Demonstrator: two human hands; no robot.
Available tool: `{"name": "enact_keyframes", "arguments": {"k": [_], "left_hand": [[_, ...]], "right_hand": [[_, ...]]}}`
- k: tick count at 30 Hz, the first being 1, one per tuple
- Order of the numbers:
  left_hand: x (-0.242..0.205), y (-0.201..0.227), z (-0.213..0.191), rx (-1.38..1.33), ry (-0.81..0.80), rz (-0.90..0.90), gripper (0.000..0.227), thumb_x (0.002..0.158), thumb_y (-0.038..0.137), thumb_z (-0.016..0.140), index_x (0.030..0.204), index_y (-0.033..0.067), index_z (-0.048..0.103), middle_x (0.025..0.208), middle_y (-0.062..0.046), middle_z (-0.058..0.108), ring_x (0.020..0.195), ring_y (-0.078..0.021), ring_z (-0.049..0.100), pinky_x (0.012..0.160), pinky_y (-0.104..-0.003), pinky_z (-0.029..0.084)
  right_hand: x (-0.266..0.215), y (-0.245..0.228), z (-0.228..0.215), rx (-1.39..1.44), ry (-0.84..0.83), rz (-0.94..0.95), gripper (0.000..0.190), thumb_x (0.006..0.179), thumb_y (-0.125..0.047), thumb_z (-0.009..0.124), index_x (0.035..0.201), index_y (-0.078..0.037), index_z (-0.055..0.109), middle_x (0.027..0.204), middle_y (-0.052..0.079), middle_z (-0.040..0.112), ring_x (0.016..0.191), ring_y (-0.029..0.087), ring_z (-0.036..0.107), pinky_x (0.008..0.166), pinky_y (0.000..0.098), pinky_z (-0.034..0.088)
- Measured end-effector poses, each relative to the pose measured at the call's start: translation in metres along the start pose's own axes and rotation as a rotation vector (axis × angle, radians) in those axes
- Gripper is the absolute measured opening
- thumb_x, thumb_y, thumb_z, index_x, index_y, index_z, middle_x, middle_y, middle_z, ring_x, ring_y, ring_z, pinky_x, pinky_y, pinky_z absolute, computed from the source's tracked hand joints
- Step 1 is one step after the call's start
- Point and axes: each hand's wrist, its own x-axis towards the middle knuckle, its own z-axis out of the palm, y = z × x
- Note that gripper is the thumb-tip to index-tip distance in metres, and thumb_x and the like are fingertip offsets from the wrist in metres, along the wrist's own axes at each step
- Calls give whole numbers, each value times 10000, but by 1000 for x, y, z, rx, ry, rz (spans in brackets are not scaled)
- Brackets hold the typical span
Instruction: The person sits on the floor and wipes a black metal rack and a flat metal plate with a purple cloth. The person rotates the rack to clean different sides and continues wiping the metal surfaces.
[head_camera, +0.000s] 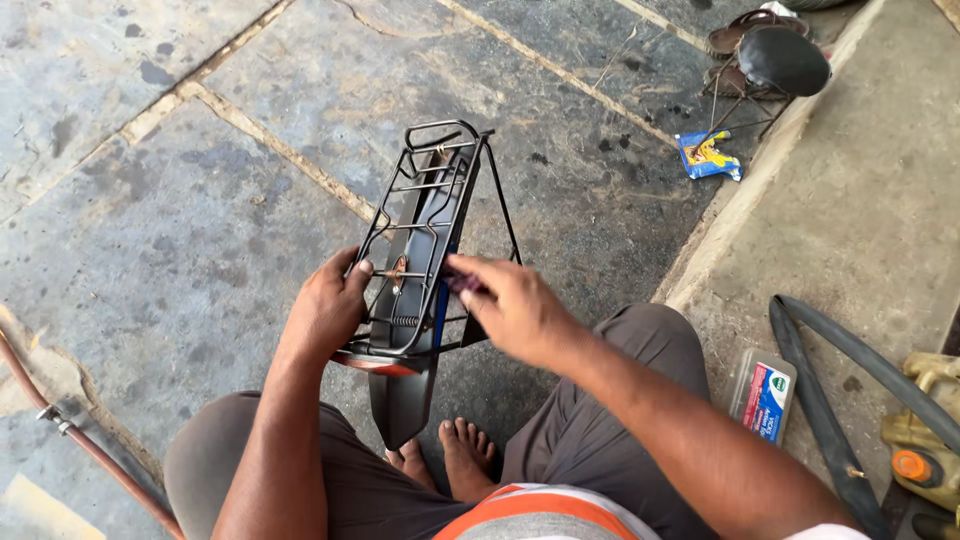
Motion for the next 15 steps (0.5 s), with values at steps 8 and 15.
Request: {"name": "enact_keyframes", "arguments": {"k": [8, 15], "left_hand": [[-2, -2, 0, 46, 40, 73, 512, 990, 391, 521, 1398, 91, 600, 1125, -240, 722, 1032, -353, 711, 932, -462, 518], [3, 4, -3, 20, 39, 6, 488, 990, 369, 535, 1387, 94, 610, 924, -203, 741, 812, -318, 738, 820, -443, 546]], "right_hand": [[-5, 84, -9, -476, 139, -97, 280, 840, 17, 699, 1103, -67, 744, 1136, 154, 750, 1158, 328, 692, 1057, 422, 526], [-74, 22, 57, -224, 227, -112, 327, 773, 14, 729, 1097, 1, 685, 1195, 207, 670, 1186, 385, 645, 1029, 440, 521]]}}
